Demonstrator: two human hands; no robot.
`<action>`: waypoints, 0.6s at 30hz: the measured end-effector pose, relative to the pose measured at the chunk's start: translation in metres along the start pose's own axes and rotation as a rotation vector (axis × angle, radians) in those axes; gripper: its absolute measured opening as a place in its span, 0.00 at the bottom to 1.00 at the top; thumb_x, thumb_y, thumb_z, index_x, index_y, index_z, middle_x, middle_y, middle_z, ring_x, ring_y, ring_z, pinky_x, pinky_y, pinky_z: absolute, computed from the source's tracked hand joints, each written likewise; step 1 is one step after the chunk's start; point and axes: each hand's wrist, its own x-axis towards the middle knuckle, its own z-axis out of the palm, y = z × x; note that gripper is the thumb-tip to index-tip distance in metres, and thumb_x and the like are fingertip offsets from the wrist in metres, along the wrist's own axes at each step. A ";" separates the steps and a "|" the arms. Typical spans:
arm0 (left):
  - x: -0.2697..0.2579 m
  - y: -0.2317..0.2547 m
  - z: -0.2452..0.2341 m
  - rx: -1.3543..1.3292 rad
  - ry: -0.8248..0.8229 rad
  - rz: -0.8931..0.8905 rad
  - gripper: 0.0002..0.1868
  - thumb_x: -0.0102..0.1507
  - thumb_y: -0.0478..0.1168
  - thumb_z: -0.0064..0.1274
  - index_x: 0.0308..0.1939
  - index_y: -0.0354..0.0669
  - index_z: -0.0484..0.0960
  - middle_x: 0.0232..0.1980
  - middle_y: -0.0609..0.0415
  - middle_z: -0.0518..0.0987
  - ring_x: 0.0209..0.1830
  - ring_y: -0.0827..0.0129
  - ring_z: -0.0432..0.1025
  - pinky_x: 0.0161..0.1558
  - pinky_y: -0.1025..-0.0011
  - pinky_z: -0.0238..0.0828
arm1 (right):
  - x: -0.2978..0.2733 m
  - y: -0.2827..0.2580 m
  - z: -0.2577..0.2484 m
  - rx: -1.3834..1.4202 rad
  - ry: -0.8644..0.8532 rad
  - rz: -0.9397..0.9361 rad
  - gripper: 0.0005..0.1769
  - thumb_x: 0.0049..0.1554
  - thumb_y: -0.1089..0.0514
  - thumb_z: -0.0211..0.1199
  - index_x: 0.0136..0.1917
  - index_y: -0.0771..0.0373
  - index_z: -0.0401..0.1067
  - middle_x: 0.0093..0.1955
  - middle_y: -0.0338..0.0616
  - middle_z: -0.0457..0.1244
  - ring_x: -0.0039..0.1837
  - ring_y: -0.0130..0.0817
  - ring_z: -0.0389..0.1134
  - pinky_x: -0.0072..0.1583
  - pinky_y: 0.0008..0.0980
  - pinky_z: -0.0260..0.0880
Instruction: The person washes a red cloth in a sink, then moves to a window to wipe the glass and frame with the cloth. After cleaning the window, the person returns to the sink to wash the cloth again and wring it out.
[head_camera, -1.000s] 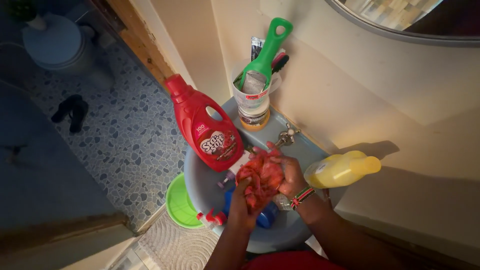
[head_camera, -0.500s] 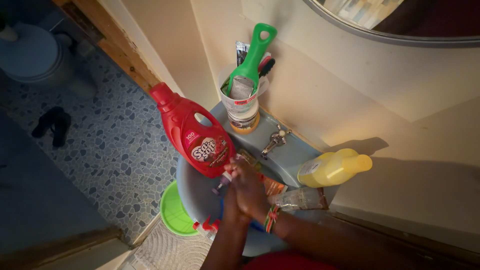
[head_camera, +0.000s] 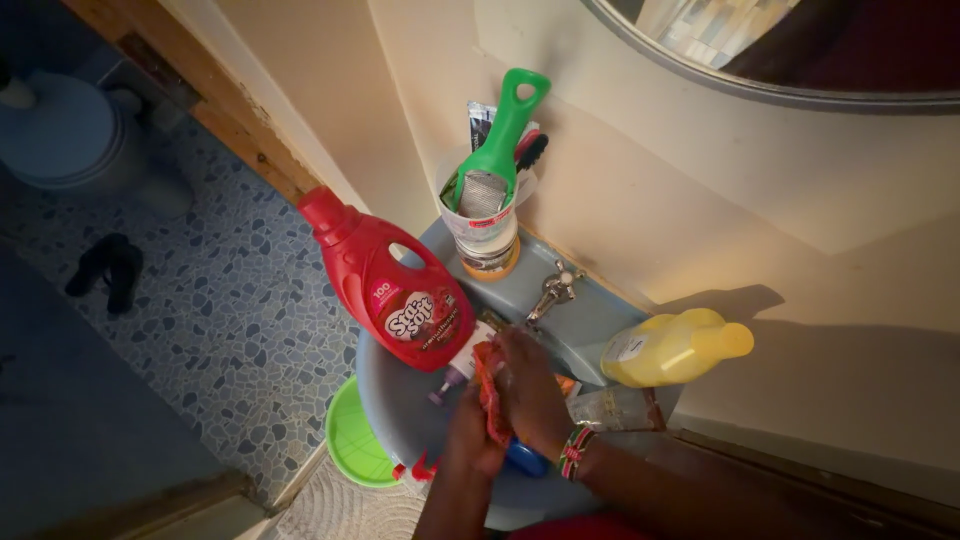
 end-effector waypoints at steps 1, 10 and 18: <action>0.000 0.001 0.001 0.018 -0.002 0.012 0.22 0.73 0.43 0.38 0.68 0.36 0.71 0.59 0.45 0.79 0.57 0.60 0.75 0.59 0.60 0.72 | -0.001 -0.002 -0.003 0.017 0.014 -0.067 0.23 0.66 0.57 0.53 0.69 0.75 0.65 0.68 0.70 0.60 0.69 0.63 0.60 0.68 0.46 0.59; 0.000 0.020 0.014 0.018 0.021 -0.112 0.26 0.70 0.46 0.38 0.67 0.35 0.72 0.65 0.42 0.78 0.64 0.53 0.73 0.64 0.56 0.71 | -0.003 0.064 -0.003 1.664 0.075 1.523 0.23 0.56 0.53 0.54 0.61 0.68 0.71 0.57 0.54 0.70 0.58 0.47 0.73 0.62 0.48 0.72; 0.008 0.053 -0.007 -0.048 0.109 0.015 0.26 0.70 0.46 0.38 0.67 0.35 0.71 0.66 0.40 0.75 0.64 0.50 0.72 0.64 0.54 0.70 | -0.050 0.124 0.024 1.469 0.294 1.245 0.23 0.55 0.59 0.63 0.63 0.66 0.68 0.58 0.45 0.68 0.60 0.41 0.71 0.64 0.37 0.73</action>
